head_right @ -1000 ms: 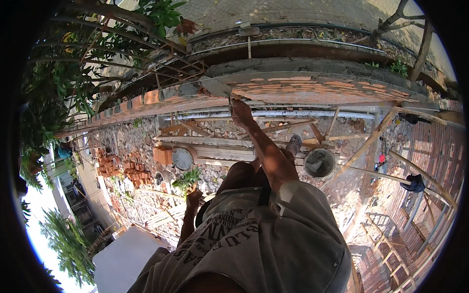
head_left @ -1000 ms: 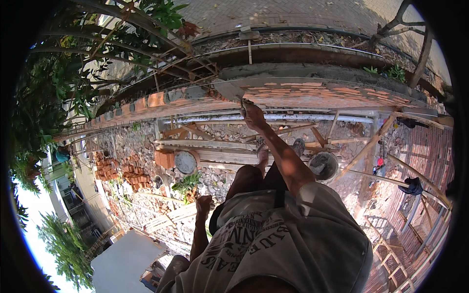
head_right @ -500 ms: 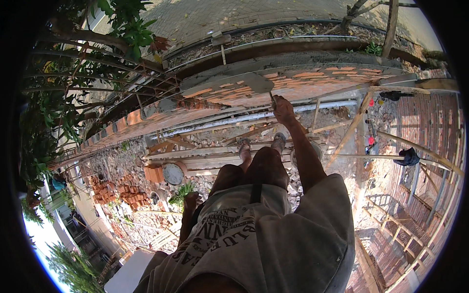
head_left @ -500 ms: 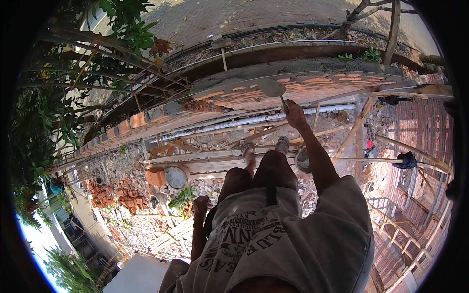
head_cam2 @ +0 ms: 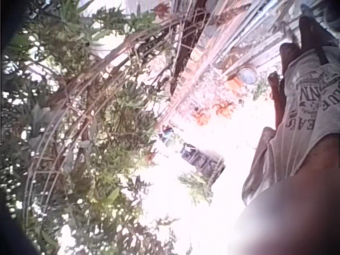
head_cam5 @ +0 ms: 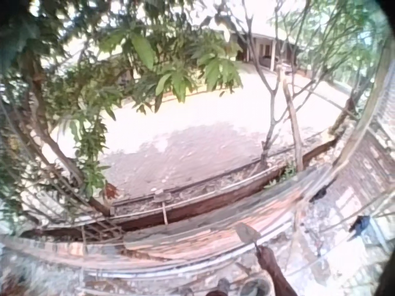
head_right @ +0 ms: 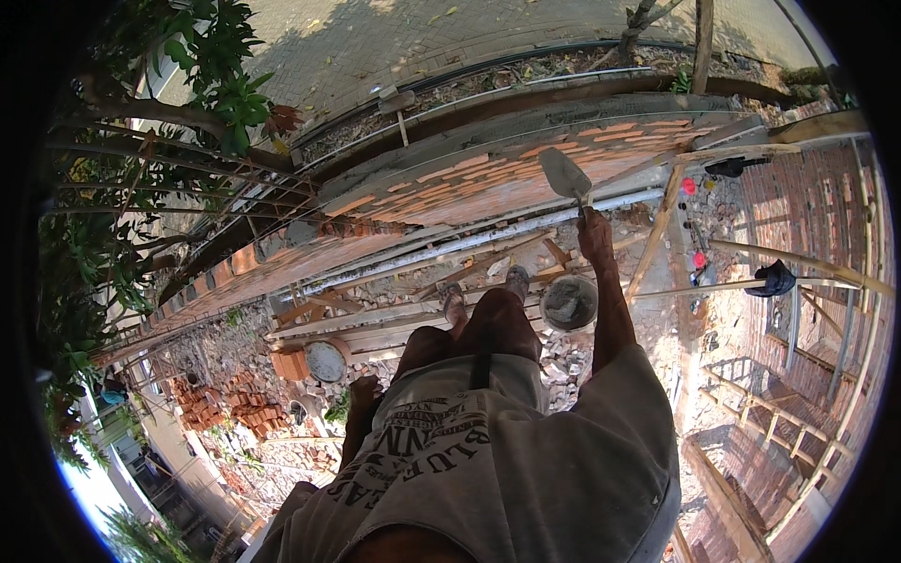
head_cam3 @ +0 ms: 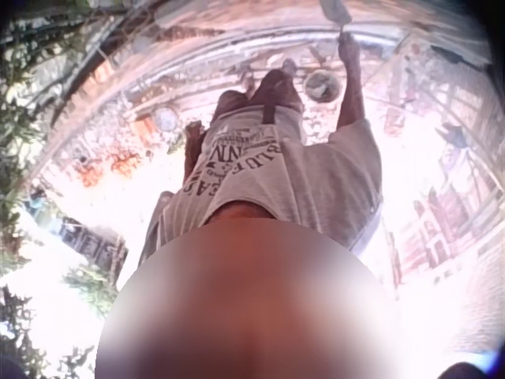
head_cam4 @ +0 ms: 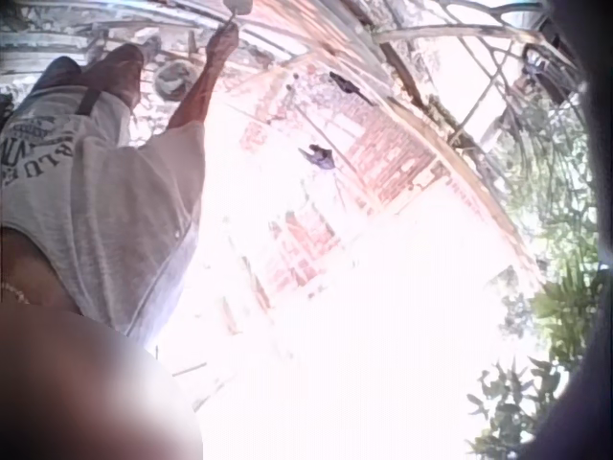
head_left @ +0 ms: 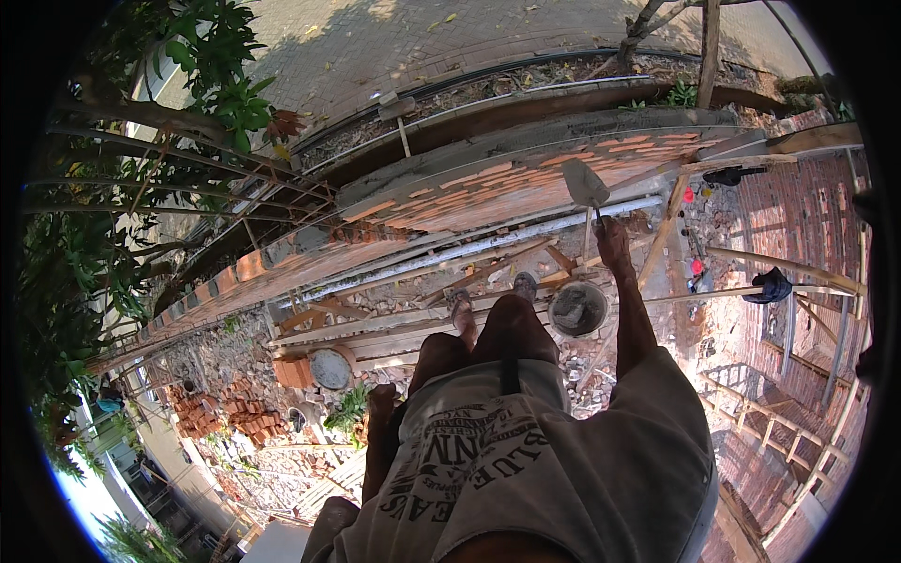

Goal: The person scoops mortar from a bucket with a trowel and applies it to a brick wall. They place bricks onto the mortar, tap them into position, and continue adding mortar and bricks to extend the wall.

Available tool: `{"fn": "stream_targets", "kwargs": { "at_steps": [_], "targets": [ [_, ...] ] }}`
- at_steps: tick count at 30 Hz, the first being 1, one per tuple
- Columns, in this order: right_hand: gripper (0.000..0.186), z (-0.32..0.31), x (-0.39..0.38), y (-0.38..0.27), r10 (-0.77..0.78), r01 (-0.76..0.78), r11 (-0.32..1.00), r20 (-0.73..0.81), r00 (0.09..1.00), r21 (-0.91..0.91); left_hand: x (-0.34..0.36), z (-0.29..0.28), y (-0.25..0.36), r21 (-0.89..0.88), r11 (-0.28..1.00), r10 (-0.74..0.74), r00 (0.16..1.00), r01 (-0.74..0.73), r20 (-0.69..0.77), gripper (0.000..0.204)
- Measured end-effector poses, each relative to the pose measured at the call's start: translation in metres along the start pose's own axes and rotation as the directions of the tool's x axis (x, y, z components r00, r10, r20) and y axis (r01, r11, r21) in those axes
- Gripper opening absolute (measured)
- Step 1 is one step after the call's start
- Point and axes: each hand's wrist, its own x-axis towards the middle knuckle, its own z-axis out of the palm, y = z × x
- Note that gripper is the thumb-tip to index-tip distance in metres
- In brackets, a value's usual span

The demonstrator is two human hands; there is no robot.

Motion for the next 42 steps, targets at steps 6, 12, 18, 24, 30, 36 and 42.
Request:
{"fn": "stream_targets", "kwargs": {
  "at_steps": [6,12,18,24,30,36,42],
  "targets": [
    [0.025,-0.073,-0.012,-0.085,-0.08,0.038,0.993,-0.407,0.91,-0.111,0.024,-0.002,-0.005,0.479,0.514,0.668,0.683,-0.711,0.297,0.026],
    [0.035,-0.096,0.053,-0.119,-0.341,0.3,0.789,0.024,0.94,-0.536,0.029,0.008,0.058,-0.036,0.999,-0.018,0.993,0.023,0.113,0.027],
    [0.032,-0.13,0.082,-0.162,-0.292,0.22,0.952,-0.43,0.854,-0.211,0.028,-0.005,0.069,-0.125,0.962,0.245,0.969,-0.243,0.002,0.033],
    [0.04,-0.095,0.062,-0.184,-0.457,0.352,0.872,-0.31,0.833,-0.34,0.039,0.004,-0.017,0.35,0.856,0.372,0.924,-0.379,0.091,0.026],
    [0.046,-0.03,0.06,-0.202,-0.625,0.541,0.728,-0.083,0.776,-0.421,0.042,0.014,-0.076,0.698,0.495,0.534,0.815,-0.518,0.226,0.013],
    [0.05,0.012,0.078,-0.283,-0.845,0.614,0.367,0.025,0.534,-0.698,0.033,0.008,-0.039,0.465,0.674,0.608,0.789,-0.574,0.092,0.018],
    [0.01,0.022,0.104,-0.296,-0.755,0.669,0.613,-0.064,0.652,-0.42,0.018,0.011,0.011,-0.372,0.925,-0.069,0.997,0.077,0.035,0.023]
  ]
}}
